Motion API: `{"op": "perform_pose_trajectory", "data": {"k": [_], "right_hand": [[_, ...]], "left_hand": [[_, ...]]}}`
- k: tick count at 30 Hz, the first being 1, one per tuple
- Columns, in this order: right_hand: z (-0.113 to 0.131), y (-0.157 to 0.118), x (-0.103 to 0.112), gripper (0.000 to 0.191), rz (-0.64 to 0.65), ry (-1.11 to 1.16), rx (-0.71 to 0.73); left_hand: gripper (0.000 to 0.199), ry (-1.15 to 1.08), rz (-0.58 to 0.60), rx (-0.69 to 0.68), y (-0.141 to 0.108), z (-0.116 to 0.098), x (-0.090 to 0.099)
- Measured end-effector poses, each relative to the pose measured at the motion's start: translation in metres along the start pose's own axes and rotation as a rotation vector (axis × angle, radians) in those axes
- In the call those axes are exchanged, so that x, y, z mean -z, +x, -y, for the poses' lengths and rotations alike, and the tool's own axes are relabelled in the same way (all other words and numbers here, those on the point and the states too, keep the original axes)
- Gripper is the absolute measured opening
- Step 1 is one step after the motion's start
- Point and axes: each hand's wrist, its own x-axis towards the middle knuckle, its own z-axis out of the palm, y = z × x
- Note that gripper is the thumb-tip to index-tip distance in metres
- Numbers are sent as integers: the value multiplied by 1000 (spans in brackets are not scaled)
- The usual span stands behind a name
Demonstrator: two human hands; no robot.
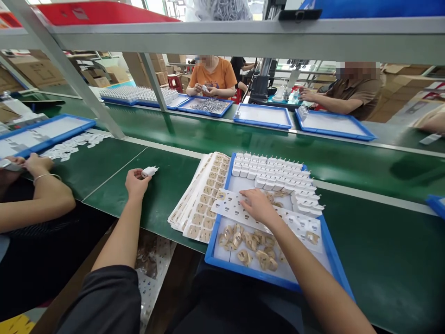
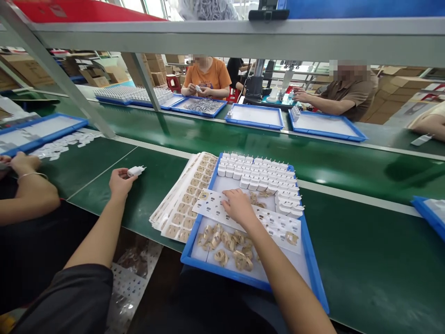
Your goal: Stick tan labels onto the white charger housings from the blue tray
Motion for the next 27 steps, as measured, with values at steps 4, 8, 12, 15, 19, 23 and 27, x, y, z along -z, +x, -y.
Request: {"op": "perform_pose_trajectory", "data": {"k": [4,8,12,15,19,23,27], "right_hand": [[2,7,-6,28,-26,73,-31],[2,4,1,25,-72,168,-16],[-2,-4,13,22,-115,262,25],[-5,-8,17,21,-144,297,45],[0,-13,14,19,-193,299,75],[21,-16,9,20,-312,259,170],[43,-12,-2,16,-439,136,362]], "left_hand": [[38,60,-44,3,-6,-16,1],[35,19,148,-149,-45,-59,-13],[31,-100,624,-261,-110,-109,-36],[37,-256,941,-220,-139,-136,-53],[36,-340,1051,-132,-144,-146,-66],[38,-423,1146,-46,-141,-145,-68],[42,-509,1203,45,-143,-145,-66]]}}
